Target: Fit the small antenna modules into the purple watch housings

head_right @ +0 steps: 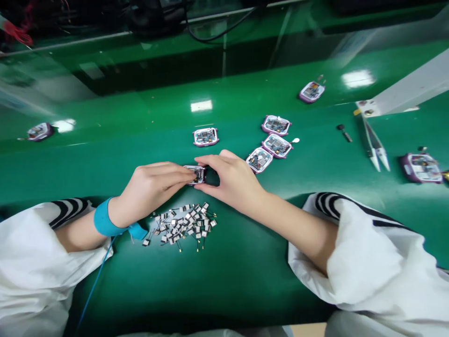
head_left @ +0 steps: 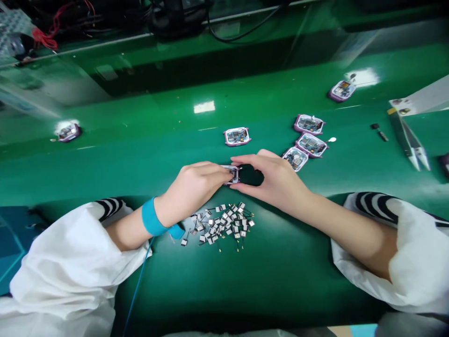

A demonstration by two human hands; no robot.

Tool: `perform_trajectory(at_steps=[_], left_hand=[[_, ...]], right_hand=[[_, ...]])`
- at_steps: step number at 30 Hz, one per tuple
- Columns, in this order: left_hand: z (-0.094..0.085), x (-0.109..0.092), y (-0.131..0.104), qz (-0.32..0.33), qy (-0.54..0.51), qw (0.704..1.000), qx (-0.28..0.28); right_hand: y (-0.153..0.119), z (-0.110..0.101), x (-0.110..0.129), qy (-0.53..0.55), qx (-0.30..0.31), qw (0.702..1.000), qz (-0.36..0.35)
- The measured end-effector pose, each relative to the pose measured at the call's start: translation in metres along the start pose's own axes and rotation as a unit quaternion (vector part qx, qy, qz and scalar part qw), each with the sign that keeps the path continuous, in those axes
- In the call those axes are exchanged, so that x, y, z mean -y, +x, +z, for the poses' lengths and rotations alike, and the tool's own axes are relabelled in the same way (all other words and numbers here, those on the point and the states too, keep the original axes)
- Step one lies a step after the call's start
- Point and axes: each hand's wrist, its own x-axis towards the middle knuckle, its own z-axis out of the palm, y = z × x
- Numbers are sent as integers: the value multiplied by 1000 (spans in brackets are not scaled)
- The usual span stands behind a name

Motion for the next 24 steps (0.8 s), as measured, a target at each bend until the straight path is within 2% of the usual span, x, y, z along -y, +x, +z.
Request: perform_trajectory(at_steps=[6, 10, 24], left_hand=[[1, 2, 4, 4, 84, 996, 27], [0, 4, 4, -15, 90, 995, 34], [3, -2, 5, -22, 109, 993, 39]], right_hand=[[12, -1, -7, 3, 9, 1000, -25], [13, -2, -9, 2, 8, 1000, -29], [13, -3, -8, 23, 31, 999, 17]])
